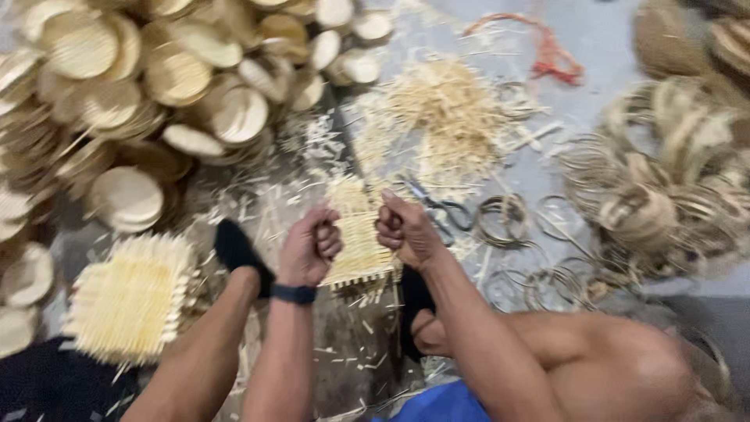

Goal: The person sits on the floor and weaves small round bamboo baskets. They place a circular bamboo frame over a woven square base, then use shears to trim the protruding bamboo strips flush with the frame. The finished baskets are stacked to the left.

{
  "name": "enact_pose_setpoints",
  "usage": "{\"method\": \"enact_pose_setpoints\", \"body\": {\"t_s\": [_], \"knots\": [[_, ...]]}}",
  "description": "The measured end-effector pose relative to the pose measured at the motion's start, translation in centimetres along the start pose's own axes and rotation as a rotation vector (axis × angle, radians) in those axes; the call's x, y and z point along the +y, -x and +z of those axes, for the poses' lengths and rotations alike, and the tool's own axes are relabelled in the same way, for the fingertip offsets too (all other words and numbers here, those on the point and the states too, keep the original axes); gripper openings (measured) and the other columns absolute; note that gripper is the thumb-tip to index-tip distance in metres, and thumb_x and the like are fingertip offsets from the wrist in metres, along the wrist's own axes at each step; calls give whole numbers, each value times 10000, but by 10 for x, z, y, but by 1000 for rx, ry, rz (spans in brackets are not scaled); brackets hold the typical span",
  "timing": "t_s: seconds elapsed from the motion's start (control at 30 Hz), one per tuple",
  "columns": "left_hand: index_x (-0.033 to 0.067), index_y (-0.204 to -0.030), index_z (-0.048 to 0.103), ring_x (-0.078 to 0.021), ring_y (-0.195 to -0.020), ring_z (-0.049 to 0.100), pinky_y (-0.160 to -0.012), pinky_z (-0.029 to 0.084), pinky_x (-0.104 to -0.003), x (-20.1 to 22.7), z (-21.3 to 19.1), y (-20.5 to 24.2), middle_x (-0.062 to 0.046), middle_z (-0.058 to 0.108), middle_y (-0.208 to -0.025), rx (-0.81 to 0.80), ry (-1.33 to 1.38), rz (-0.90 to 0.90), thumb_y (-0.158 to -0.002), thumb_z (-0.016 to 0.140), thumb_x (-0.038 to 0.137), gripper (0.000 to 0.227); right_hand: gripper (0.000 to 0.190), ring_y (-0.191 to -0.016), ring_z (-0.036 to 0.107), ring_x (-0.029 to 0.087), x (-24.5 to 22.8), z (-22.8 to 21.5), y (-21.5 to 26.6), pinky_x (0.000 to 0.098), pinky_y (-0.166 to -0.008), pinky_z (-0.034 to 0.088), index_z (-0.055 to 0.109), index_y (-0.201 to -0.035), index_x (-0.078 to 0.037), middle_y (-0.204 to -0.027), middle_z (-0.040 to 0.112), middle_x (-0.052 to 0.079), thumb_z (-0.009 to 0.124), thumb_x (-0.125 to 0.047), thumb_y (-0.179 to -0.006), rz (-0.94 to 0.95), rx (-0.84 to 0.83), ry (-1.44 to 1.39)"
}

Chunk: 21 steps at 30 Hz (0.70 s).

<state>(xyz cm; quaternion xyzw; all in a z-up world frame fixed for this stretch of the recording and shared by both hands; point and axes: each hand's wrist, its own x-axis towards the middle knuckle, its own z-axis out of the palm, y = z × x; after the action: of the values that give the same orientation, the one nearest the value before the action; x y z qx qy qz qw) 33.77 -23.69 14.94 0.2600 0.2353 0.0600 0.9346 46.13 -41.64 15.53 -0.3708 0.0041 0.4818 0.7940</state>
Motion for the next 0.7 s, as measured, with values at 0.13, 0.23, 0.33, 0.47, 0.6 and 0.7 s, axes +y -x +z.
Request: {"method": "enact_pose_setpoints", "body": {"t_s": [0.13,0.23,0.33,0.47,0.6,0.7], "knots": [[101,-731,551,-78,-365,276,-339,184,-255,-15,-16,-9,49,386,-495,186,133,12,-969,699,185,293,457,-440,258,67,5,14,-6,248,-381,213,361,-655,-178,-551,288,-58,651,-305,-986,49,14,19],[117,-725,534,-80,-368,279,-335,177,-255,-16,-21,-16,34,442,-524,237,160,19,-942,705,162,280,473,-434,243,55,10,11,-12,239,-366,200,343,-646,-191,-547,272,-70,658,-296,-984,42,50,67],[85,-755,569,-73,-385,279,-349,194,-241,-12,-23,-17,44,420,-530,198,133,21,-941,706,207,260,448,-466,294,69,10,8,-15,243,-400,252,404,-654,-161,-566,318,-53,644,-306,-1003,60,14,73],[3,-870,644,-72,-455,315,-410,247,-227,0,-31,-17,47,383,-549,169,69,-27,-973,688,288,306,329,-574,516,121,6,-4,-12,259,-544,446,655,-825,-36,-640,539,18,618,-318,-990,23,15,300],[-17,-990,687,-60,-452,348,-392,294,-226,-12,-52,-19,84,372,-542,257,-45,78,-883,737,185,234,264,-641,621,111,10,-31,-19,268,-574,521,746,-1064,28,-786,703,57,755,-148,-867,-48,54,852],[32,-1068,629,-109,-574,633,-517,540,-259,-26,-79,-22,31,680,-679,453,-446,236,-727,735,58,357,239,-608,643,155,34,-54,-32,303,-544,534,728,-1061,30,-763,707,89,771,-75,-851,-44,313,913]]}}
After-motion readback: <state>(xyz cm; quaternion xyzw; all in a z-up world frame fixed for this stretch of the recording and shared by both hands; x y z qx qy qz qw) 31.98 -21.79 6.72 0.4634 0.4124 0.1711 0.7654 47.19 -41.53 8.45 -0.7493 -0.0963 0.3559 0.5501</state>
